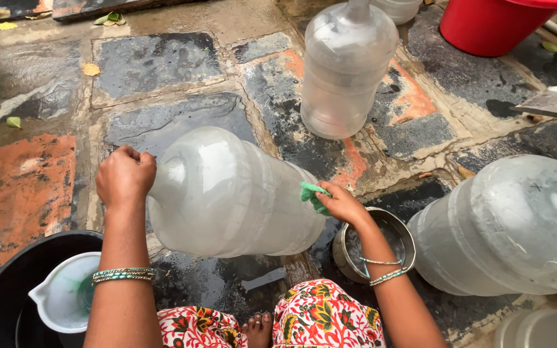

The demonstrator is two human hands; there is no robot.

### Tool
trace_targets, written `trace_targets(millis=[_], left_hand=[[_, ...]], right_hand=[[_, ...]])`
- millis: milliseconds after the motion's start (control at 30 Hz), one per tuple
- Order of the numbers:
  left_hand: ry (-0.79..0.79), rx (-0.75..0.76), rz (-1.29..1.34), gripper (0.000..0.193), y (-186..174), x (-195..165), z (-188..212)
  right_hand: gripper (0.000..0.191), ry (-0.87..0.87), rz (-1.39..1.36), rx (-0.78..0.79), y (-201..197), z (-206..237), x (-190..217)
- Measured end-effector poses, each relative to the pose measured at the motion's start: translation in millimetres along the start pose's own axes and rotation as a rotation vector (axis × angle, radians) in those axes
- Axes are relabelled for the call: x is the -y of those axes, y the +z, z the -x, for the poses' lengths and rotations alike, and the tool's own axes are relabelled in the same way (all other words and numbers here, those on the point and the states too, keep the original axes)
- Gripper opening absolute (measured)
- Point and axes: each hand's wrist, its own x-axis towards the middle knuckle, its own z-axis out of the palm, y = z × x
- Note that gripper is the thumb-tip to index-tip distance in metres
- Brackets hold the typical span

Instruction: The person scrubs the neck of a large plastic water dispenser with a toothbrush, then wipes the exterior with a green cloth. The dispenser is handled one at a time on a tiled floor.

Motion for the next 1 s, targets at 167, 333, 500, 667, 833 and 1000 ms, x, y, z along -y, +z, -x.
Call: trace_targets(millis=[167, 333, 500, 667, 833, 1000], left_hand=[[-0.033, 0.011, 0.022, 0.026, -3.5, 3.9, -0.7], [-0.1, 0.068, 0.029, 0.027, -9.7, 4.4, -1.9], [-0.116, 0.103, 0.026, 0.031, -11.7, -5.5, -1.1], [-0.016, 0.064, 0.019, 0.036, -9.8, -18.0, -1.8], [0.044, 0.051, 0.065, 0.036, -12.4, -13.3, -2.1], [0.088, 0.091, 0.153, 0.033, -21.6, 7.8, -5.3]], right_hand=[[0.025, -0.026, 0.3, -0.164, -4.2, -9.2, -3.0], [0.032, -0.017, 0.134, -0.21, -6.7, -16.9, 0.2], [0.046, -0.067, -0.255, -0.054, 11.0, -18.3, 46.2], [0.073, -0.53, 0.211, -0.026, 69.4, -17.0, 116.9], [0.081, -0.607, 0.225, -0.191, 95.9, -17.5, 114.5], [0.094, -0.235, 0.176, -0.16, 71.3, -33.3, 54.3]])
